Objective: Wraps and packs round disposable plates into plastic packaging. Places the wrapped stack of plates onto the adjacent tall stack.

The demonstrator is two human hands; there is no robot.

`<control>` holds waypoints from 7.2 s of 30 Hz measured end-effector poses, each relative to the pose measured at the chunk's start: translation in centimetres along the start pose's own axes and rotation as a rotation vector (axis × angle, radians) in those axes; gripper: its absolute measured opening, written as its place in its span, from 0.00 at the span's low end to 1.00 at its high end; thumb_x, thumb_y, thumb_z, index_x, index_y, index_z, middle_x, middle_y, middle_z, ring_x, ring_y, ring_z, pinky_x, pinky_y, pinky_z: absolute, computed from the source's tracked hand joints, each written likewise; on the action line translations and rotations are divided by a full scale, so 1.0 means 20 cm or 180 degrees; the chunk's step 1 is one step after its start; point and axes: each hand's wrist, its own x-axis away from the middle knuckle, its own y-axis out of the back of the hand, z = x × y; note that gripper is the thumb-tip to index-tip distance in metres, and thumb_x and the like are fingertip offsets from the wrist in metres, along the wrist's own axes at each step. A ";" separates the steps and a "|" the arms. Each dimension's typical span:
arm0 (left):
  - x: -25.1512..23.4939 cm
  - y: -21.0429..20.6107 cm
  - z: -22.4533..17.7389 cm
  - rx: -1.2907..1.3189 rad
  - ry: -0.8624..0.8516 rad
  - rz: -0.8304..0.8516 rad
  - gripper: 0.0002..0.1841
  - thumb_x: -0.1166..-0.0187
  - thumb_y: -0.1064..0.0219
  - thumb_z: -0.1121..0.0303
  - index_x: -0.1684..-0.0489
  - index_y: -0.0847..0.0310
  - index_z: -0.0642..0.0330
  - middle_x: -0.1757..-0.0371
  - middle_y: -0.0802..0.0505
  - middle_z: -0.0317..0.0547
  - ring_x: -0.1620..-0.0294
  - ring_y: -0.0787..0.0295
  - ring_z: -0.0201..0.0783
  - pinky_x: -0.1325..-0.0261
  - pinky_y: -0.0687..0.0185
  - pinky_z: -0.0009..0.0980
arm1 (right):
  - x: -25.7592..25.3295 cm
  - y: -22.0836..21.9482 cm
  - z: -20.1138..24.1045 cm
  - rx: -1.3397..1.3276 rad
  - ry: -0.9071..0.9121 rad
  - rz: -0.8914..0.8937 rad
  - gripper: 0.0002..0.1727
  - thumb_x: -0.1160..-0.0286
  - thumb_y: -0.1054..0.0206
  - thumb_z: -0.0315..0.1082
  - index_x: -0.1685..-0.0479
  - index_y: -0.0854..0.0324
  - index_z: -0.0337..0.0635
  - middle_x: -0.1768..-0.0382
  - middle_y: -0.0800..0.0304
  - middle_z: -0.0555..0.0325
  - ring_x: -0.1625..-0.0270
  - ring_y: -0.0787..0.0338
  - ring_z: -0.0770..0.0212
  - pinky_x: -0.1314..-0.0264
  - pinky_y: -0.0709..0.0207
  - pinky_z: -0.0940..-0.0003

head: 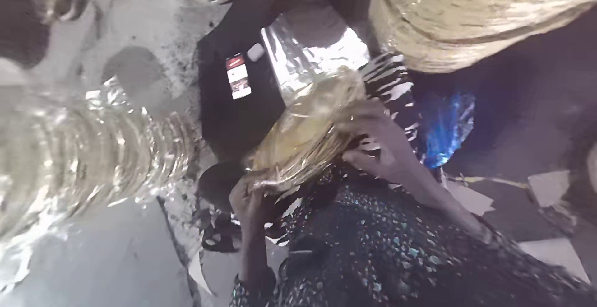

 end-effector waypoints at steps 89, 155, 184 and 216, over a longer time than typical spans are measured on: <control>-0.05 -0.15 0.10 0.2082 0.1752 -0.1370 0.13 0.11 0.55 0.74 0.50 0.22 0.63 0.62 0.11 0.33 0.62 0.13 0.24 0.52 0.14 0.26 | -0.43 -0.44 0.13 0.0564 0.0173 0.2119 0.16 0.27 0.35 0.27 0.43 0.11 0.29 0.40 0.09 0.38 0.37 0.09 0.43 0.34 0.20 0.49; 0.40 -0.19 0.24 -0.0603 0.0210 -0.2773 0.13 0.22 0.36 0.71 0.61 0.19 0.78 0.60 0.09 0.45 0.53 0.14 0.16 0.42 0.20 0.14 | 0.06 -1.01 0.42 0.0596 -0.0170 0.1493 0.07 0.44 0.28 0.22 0.67 0.08 0.33 0.67 0.08 0.41 0.66 0.07 0.45 0.62 0.15 0.57; 0.44 -0.08 0.16 0.0667 0.1964 -0.2077 0.14 0.13 0.47 0.75 0.59 0.16 0.76 0.63 0.12 0.45 0.60 0.17 0.23 0.49 0.21 0.23 | 0.27 -0.83 0.17 0.0597 0.0133 0.2169 0.18 0.30 0.32 0.28 0.42 0.10 0.35 0.39 0.10 0.35 0.38 0.10 0.38 0.36 0.18 0.51; 0.40 -0.18 0.19 -0.0528 0.1216 -0.2454 0.08 0.25 0.32 0.79 0.56 0.12 0.76 0.56 0.10 0.57 0.60 0.12 0.31 0.53 0.15 0.23 | 0.23 -0.89 0.16 0.0499 0.0046 0.1782 0.15 0.35 0.32 0.21 0.50 0.07 0.33 0.44 0.06 0.38 0.48 0.05 0.46 0.44 0.14 0.61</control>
